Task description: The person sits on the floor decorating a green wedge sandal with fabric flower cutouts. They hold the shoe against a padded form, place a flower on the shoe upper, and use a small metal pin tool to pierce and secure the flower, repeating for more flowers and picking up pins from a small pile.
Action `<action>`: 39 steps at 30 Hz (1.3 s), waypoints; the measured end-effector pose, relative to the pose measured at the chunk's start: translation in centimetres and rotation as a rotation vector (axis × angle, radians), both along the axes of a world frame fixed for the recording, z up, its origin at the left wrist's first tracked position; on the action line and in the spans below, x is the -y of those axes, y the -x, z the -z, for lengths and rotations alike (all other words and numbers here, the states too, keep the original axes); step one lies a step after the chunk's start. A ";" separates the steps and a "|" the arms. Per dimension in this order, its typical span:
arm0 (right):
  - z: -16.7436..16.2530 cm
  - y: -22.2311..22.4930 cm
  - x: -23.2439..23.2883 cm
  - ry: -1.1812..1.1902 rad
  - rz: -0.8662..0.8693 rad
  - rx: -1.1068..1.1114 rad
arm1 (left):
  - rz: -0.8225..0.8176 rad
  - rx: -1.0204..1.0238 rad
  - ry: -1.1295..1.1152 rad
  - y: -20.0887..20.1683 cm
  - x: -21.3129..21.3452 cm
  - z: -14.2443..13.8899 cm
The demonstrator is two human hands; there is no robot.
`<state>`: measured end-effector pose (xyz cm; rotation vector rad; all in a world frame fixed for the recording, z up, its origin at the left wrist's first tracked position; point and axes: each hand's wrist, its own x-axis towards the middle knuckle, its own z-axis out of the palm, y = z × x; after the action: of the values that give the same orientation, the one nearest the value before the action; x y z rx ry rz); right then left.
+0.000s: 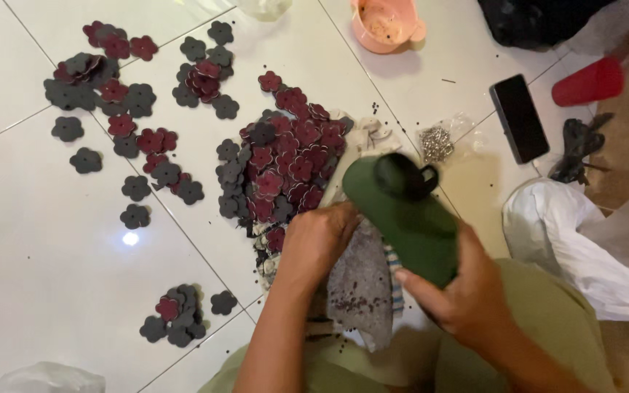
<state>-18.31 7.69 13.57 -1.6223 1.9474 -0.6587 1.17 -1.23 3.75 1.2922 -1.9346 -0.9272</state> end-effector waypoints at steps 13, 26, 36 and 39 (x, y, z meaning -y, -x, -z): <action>-1.4 -0.9 0.5 0.016 -0.067 -0.176 | 0.026 0.041 -0.022 0.0 -0.1 0.0; -4.9 4.7 -2.0 0.294 -0.040 0.146 | 0.002 -0.001 0.010 0.3 -0.4 1.0; -4.0 0.2 -0.7 0.075 0.100 0.141 | 0.000 -0.063 0.010 0.0 -0.3 0.5; -6.7 1.9 -1.5 0.157 0.031 0.260 | -0.010 -0.045 -0.027 -0.1 -0.7 0.1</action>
<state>-20.18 9.17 20.27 -1.5125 1.7721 -1.0034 1.29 -0.51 3.63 1.2843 -1.8854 -0.9723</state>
